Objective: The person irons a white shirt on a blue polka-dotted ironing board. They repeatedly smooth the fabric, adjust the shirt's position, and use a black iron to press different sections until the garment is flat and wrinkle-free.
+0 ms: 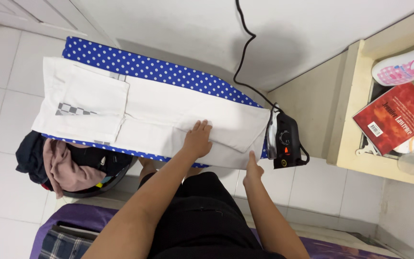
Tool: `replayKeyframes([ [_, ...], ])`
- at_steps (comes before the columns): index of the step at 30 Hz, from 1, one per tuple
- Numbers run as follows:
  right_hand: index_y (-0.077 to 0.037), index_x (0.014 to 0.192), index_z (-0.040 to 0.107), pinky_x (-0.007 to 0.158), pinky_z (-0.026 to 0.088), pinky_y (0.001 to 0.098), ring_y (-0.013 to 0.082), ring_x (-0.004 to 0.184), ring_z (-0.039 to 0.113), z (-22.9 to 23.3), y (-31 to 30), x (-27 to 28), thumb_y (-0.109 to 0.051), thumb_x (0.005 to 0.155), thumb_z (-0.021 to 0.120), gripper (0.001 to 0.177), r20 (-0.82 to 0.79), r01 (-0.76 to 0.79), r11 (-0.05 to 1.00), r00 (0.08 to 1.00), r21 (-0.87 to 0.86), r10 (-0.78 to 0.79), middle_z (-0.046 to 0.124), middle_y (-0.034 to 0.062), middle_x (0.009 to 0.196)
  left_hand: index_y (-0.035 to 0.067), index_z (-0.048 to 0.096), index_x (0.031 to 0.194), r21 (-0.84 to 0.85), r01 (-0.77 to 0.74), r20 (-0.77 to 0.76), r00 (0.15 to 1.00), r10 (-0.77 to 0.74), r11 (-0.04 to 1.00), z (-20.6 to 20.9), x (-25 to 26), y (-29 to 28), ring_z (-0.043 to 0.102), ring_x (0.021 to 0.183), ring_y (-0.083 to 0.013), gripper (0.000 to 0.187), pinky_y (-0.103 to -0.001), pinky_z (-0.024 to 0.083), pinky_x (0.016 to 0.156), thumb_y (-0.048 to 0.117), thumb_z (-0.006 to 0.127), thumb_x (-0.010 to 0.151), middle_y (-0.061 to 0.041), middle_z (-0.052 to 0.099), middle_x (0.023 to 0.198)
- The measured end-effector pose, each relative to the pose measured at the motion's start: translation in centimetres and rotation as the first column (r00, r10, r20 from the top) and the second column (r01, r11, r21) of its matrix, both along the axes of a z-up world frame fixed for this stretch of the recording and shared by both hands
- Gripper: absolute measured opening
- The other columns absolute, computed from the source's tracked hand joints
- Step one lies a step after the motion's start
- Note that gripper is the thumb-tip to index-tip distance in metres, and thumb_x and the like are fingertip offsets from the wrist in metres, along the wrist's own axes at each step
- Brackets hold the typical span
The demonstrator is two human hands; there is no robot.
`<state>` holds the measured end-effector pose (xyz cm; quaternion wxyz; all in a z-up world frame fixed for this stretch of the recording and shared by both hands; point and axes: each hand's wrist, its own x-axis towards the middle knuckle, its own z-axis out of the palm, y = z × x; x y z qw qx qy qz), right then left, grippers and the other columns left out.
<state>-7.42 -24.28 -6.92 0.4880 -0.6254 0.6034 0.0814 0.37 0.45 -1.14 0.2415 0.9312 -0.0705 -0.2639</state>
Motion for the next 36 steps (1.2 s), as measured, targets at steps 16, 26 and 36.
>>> replayKeyframes([
  [16, 0.014, 0.122, 0.060, 0.089, 0.059, 0.0550, 0.0356, 0.107, 0.069, -0.9, 0.3, 4.0, -0.009, 0.075, 0.083, 0.058, 0.250, 0.155, 0.969, 0.947, 0.194, -0.201, 0.068, 0.0206, 0.120, 0.014, 0.040, 0.151, -0.097, -0.149, -0.080, 0.987, 0.142, 0.984, -0.2, 0.9, -0.3, 0.026, 0.153, -0.0306, 0.068, -0.052, 0.032, 0.118, 0.031, 0.068, 0.091, -0.009, 0.035, 0.163],
  [26, 0.000, 0.133, 0.057, 0.097, 0.059, 0.0485, 0.0320, 0.114, 0.069, 4.8, 4.6, 10.0, -0.005, 0.086, 0.071, 0.050, 0.407, -0.167, 0.903, 0.914, 0.396, -0.009, 0.066, 0.0152, 0.131, 0.008, 0.044, 0.150, -0.393, -0.382, -0.128, 0.923, 0.362, 0.836, -0.1, 3.5, 0.8, 0.057, 0.132, -0.0358, 0.075, -0.045, 0.045, 0.109, 0.047, 0.067, 0.090, -0.021, 0.059, 0.142],
  [36, 0.010, 0.135, 0.052, 0.092, 0.058, 0.0353, 0.0261, 0.112, 0.069, 18.2, 20.3, 13.8, -0.004, 0.089, 0.071, 0.052, 0.748, -0.710, 0.686, 0.541, 0.161, 0.384, 0.066, 0.0185, 0.128, -0.001, 0.047, 0.152, -0.812, -0.578, -0.505, 0.766, 0.398, 0.080, 4.4, 7.2, 6.5, 0.050, 0.140, -0.0305, 0.078, -0.037, 0.037, 0.115, 0.061, 0.035, 0.105, -0.021, 0.051, 0.152],
])
